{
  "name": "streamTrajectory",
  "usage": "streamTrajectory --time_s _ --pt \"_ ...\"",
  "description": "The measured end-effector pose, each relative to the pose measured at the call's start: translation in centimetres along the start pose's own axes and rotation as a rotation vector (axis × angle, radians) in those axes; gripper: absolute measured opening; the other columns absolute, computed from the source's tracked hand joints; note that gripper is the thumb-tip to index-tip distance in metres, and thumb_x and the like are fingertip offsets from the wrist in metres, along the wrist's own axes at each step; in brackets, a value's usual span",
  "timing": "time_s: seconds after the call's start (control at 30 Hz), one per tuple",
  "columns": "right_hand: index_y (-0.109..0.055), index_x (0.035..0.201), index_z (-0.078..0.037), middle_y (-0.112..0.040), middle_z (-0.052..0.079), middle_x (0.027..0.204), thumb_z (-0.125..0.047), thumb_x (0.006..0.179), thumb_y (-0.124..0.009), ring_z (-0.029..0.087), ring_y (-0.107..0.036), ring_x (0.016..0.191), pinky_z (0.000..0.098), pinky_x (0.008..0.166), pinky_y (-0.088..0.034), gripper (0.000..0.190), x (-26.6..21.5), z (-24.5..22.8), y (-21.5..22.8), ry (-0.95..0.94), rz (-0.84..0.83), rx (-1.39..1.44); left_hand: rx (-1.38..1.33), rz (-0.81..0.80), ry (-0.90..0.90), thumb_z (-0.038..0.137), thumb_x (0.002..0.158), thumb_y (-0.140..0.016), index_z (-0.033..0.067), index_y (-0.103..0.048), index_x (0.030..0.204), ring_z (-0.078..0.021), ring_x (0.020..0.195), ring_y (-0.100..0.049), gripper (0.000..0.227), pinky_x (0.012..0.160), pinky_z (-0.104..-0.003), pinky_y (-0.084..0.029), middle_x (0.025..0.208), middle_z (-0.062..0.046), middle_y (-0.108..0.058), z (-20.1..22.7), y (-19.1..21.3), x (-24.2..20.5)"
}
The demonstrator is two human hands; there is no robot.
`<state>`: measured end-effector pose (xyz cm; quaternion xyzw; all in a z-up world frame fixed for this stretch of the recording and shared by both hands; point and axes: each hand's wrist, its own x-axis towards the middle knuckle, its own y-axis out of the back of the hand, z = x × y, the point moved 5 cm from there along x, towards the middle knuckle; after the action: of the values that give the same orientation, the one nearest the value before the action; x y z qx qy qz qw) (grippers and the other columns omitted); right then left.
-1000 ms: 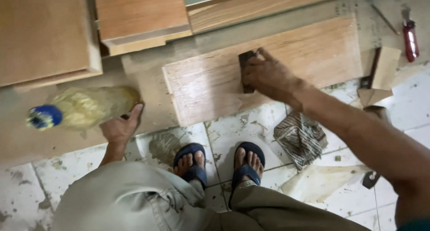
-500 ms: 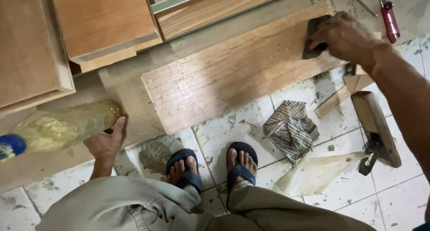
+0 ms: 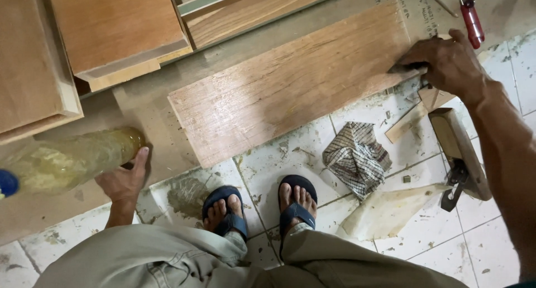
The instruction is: The person pours a yellow liquid from a plastic bottle onto a wooden plank and spreads it evenly using a sanding block. The person repeatedly pours more liquid and continues to rub the surface until the plank is fully coated.
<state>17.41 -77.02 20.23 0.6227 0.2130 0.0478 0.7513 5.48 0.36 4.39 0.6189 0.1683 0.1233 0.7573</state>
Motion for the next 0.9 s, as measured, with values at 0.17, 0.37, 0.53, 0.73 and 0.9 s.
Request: streamTrajectory --time_s 0.17,0.37,0.53,0.73,0.9 --pt "-0.080 0.130 0.009 -0.082 0.028 0.107 0.024 0.099 -0.050 0.020 -0.066 0.055 0.0248 0.034 -0.041 0.045 -0.7 -3.1 2.8 0.038 0.513 0.287 -0.053 -0.043 0.010 0.085 0.094 -0.057 -0.0129 -0.062 0.130 -0.0514 0.125 -0.053 0.104 0.111 -0.061 -0.032 0.129 -0.033 -0.064 0.6 0.7 -0.3" --pt "-0.058 0.144 0.004 -0.067 0.038 0.127 0.026 0.096 -0.058 0.048 -0.072 0.094 0.0493 0.065 -0.067 0.053 -5.0 -6.7 -3.1 -0.061 0.347 0.303 -0.146 -0.036 0.079 0.082 0.089 -0.066 -0.0098 -0.061 0.134 -0.0493 0.121 -0.056 0.103 0.107 -0.055 -0.039 0.126 -0.030 -0.065 0.7 1.1 -0.5" --pt "-0.075 0.135 -0.017 -0.079 0.013 0.120 0.002 0.108 -0.060 0.013 -0.063 0.044 0.0239 0.028 -0.042 0.036 -4.8 -5.4 0.7 -0.359 0.125 0.096 -0.245 0.121 -0.093 0.072 0.091 -0.068 -0.0135 -0.051 0.141 -0.0529 0.124 -0.052 0.100 0.107 -0.058 -0.038 0.133 -0.035 -0.059 2.8 2.8 -1.0" --pt "-0.077 0.130 -0.012 -0.079 0.013 0.121 0.017 0.097 -0.059 0.027 -0.076 0.096 0.0365 0.067 -0.055 0.048 0.2 -4.4 1.0 -0.207 0.261 0.158 -0.227 0.001 0.036 0.074 0.089 -0.069 -0.0121 -0.046 0.143 -0.0511 0.128 -0.049 0.104 0.111 -0.054 -0.034 0.137 -0.034 -0.054 2.9 2.8 -0.6" --pt "-0.080 0.121 -0.009 -0.079 0.024 0.114 0.020 0.097 -0.049 0.013 -0.061 0.038 0.0241 0.026 -0.032 0.048 -1.7 -6.6 3.2 -0.035 0.200 0.235 -0.184 -0.101 0.128 0.081 0.084 -0.063 -0.0114 -0.042 0.150 -0.0531 0.136 -0.040 0.116 0.116 -0.056 -0.024 0.148 -0.036 -0.045 1.5 1.8 -0.7"
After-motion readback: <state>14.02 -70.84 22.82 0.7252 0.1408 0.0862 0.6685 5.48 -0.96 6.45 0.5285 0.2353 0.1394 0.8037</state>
